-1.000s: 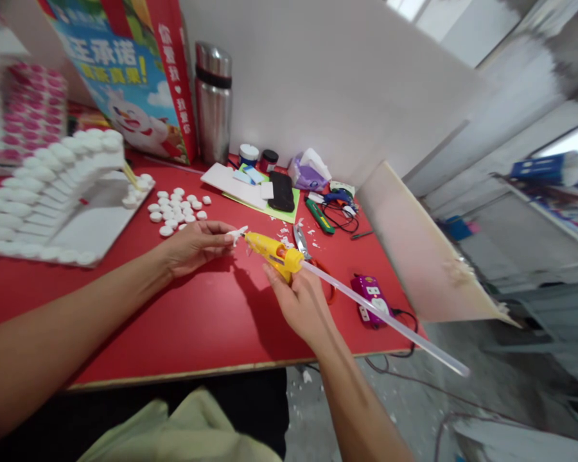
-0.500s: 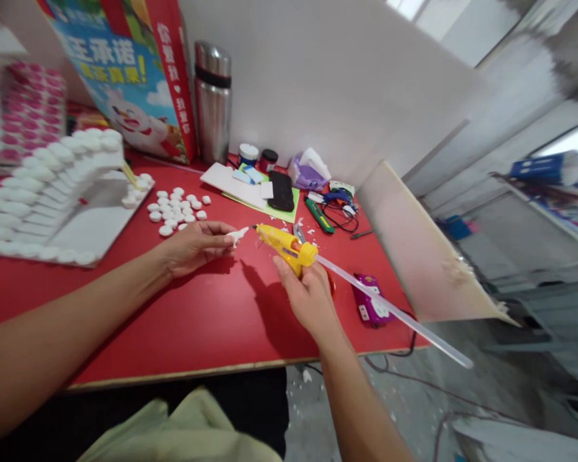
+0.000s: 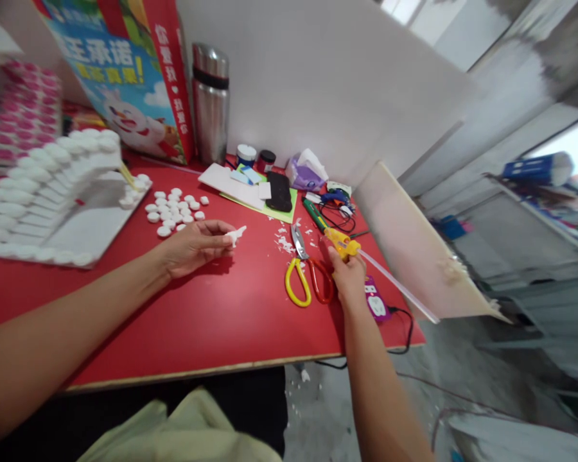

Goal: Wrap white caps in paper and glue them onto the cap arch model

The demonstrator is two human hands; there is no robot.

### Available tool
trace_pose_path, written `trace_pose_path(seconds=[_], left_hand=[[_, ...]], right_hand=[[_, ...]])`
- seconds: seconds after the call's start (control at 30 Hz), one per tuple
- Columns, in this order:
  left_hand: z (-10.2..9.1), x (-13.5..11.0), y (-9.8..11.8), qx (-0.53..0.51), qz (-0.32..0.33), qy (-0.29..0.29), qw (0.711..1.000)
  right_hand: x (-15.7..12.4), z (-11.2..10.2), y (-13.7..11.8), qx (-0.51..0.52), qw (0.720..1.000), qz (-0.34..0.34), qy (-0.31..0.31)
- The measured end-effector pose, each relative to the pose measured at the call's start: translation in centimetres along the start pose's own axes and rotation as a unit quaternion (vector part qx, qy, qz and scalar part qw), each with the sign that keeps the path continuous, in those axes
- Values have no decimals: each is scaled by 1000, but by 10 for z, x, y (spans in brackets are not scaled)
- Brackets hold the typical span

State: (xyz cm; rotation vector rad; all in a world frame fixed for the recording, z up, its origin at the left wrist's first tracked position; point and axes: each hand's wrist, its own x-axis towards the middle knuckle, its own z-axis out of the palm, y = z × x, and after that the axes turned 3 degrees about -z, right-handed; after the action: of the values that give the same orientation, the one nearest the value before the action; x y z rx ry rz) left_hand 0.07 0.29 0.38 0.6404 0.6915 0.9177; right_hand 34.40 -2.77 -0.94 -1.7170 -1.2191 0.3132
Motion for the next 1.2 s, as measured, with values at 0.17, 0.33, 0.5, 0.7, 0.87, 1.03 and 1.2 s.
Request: trace_pose_path(seconds=[0.17, 0.33, 0.5, 0.7, 0.87, 1.03, 1.2], left_hand=[[-1, -1, 0, 5, 0, -4, 1000], [-2, 0, 0, 11, 1, -15, 1000], [-3, 0, 0, 14, 0, -20, 1000], [-2, 0, 0, 20, -4, -18, 1000], [-3, 0, 0, 16, -1, -13, 1000], [-3, 2, -1, 22, -6, -13, 1000], [-1, 1, 0, 26, 0, -15, 1000]], right_hand=[[-3, 0, -1, -34, 998, 54, -4], [-1, -6, -5, -165, 985, 41, -36], [-8, -18, 1, -267, 960, -56, -61], [-24, -19, 1, -306, 946, -92, -48], [-48, -29, -30, -384, 914, -119, -59], [-82, -32, -90, -283, 929, -236, -28], [-74, 22, -134, 12, 977, -160, -137]])
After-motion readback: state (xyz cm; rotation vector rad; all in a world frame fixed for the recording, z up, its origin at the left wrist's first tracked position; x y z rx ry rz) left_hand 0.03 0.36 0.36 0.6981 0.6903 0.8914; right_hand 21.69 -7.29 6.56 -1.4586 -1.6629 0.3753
